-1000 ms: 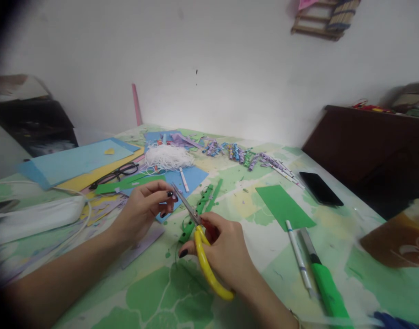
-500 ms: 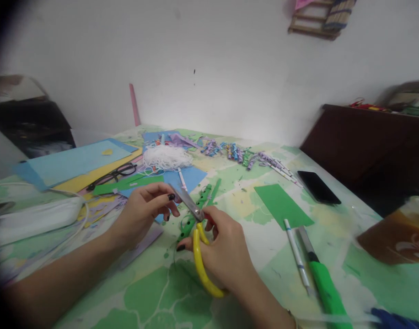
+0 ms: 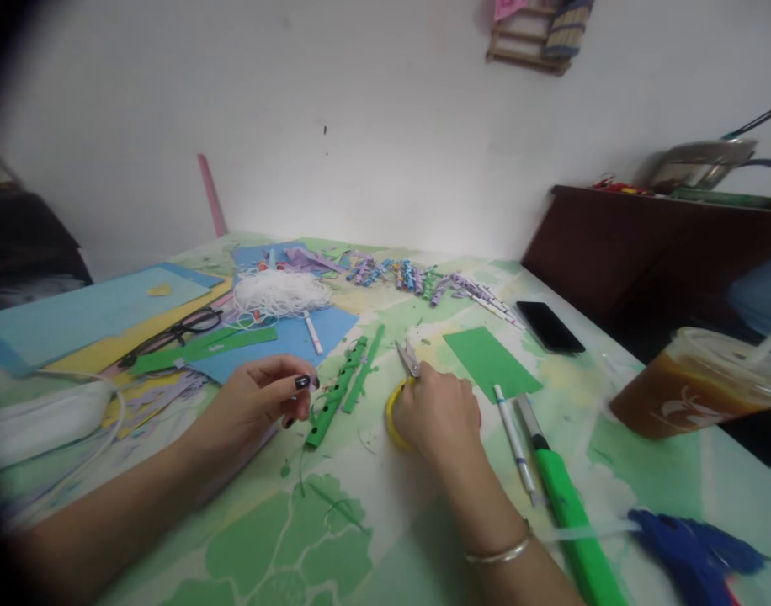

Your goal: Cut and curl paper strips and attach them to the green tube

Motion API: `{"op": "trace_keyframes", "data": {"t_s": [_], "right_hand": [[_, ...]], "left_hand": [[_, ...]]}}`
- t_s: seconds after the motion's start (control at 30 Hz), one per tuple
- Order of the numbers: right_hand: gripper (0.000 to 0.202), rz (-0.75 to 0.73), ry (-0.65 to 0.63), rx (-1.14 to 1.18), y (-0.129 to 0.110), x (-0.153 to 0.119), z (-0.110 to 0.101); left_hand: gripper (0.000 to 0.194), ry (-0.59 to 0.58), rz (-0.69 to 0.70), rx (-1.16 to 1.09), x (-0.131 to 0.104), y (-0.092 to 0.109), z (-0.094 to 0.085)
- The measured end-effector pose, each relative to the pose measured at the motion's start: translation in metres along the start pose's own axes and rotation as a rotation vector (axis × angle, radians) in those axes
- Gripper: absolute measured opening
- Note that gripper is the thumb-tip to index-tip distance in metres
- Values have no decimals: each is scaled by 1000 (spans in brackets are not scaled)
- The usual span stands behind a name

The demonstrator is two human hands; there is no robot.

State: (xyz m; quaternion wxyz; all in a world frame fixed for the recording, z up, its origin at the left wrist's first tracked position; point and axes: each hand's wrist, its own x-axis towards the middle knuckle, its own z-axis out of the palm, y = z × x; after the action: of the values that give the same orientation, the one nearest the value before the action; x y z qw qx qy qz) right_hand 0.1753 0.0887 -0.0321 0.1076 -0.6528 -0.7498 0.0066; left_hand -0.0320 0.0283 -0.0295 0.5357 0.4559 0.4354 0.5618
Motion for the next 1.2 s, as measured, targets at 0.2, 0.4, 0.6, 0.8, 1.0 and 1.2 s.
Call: {"op": "trace_keyframes", "data": {"t_s": [0.2, 0.4, 0.6, 0.8, 1.0, 1.2], "right_hand": [[20, -379, -90, 934, -25, -22, -10], [20, -258, -581, 1705, -41, -35, -5], [19, -189, -619, 1805, -42, -36, -5], [25, -202, -624, 1808, -43, -38, -6], [19, -184, -627, 1826, -43, -38, -3], [15, -157, -619, 1833, -43, -39, -4]], "left_hand": [[8, -89, -25, -3, -4, -8, 6], [6, -118, -60, -74, -6, -12, 9], [7, -143, -11, -48, -7, -15, 7], [9, -123, 65, 57, -8, -13, 7], [10, -92, 80, 120, -9, -9, 9], [12, -80, 82, 112, -9, -12, 7]]}}
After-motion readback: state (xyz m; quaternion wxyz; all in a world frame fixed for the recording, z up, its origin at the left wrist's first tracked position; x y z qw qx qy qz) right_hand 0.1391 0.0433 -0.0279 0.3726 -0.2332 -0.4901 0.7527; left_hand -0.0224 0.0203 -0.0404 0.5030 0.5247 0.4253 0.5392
